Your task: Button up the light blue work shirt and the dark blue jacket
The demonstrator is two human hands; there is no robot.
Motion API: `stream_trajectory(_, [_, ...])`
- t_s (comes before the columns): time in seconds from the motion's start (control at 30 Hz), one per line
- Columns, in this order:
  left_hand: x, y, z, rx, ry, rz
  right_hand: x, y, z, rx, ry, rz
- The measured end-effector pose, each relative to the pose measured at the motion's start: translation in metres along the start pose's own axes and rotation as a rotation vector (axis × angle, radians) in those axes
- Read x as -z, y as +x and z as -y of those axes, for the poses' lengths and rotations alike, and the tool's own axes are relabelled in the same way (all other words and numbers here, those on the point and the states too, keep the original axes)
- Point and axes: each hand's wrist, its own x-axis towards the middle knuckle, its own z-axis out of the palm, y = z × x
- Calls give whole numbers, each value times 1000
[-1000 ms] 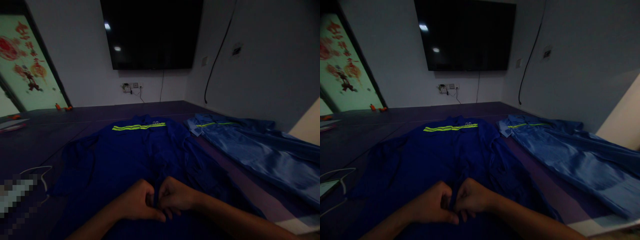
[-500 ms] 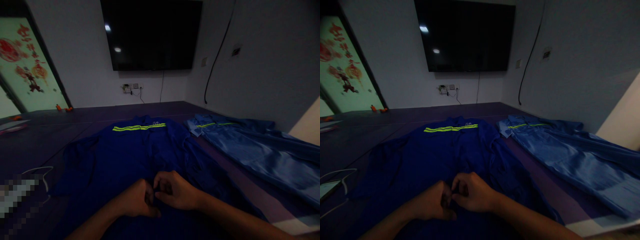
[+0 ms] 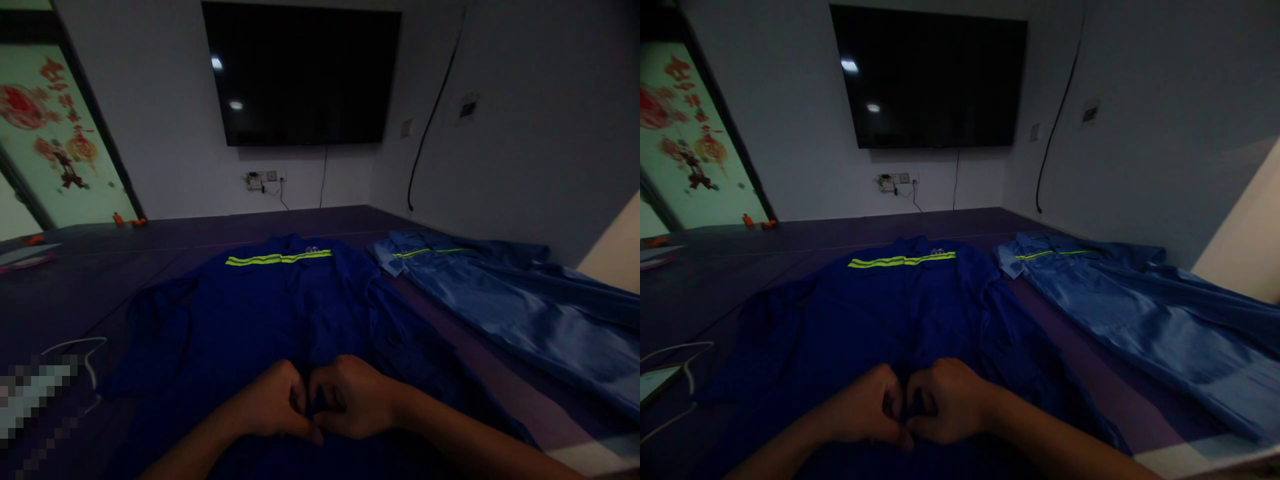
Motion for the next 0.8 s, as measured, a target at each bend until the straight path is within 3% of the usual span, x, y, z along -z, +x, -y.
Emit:
stream_trajectory(0.37, [0,3,4,-14,-19,27,-3,1,-9,129,32,67])
stream_trajectory(0.8, [-3,2,5,-23,-14,15,-5,2,-9,116,-92,57])
